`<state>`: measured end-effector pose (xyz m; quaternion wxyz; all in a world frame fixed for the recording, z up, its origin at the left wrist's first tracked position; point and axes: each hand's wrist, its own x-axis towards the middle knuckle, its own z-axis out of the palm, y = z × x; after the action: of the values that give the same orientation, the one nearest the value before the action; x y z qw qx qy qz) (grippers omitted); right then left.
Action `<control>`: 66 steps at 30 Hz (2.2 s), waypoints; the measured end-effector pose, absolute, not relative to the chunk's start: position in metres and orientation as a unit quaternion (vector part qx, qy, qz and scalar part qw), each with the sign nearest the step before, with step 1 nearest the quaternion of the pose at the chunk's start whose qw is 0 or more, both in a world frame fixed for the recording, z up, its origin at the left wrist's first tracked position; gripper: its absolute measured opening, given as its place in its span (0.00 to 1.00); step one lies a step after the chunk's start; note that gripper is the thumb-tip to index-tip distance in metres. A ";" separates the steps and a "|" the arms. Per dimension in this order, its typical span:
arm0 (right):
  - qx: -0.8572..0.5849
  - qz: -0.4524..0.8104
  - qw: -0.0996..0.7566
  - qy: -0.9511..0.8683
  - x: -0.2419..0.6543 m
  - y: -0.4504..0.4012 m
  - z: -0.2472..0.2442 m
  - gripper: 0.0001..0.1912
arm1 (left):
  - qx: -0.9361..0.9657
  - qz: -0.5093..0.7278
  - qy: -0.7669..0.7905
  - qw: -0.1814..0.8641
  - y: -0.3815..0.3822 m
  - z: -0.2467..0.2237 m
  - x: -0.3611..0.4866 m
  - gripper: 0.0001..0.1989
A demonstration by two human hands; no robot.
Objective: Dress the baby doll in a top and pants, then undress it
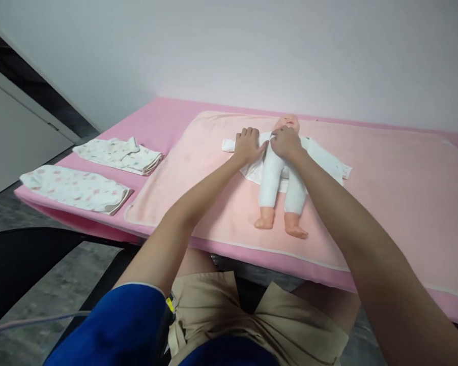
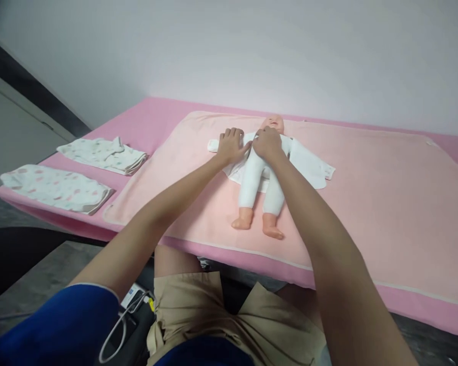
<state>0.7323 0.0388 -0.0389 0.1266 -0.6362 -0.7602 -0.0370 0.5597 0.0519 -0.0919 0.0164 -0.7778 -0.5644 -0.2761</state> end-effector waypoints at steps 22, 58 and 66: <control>-0.626 -0.042 0.173 -0.759 0.710 0.078 -0.073 0.28 | -0.726 -0.331 -0.602 -0.032 0.066 -0.121 0.577 0.24; -0.632 -0.003 0.342 -0.695 0.789 0.057 -0.066 0.28 | -0.672 -0.420 -0.596 -0.132 0.066 -0.114 0.572 0.14; -0.618 0.047 0.339 -0.708 0.788 0.044 -0.059 0.27 | -0.739 -0.427 -0.512 -0.098 0.059 -0.114 0.572 0.25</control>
<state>0.7882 0.0442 -0.0591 0.3392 -0.6179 -0.7078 0.0473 0.5720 0.0592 -0.1140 -0.0983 -0.7390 -0.5117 -0.4271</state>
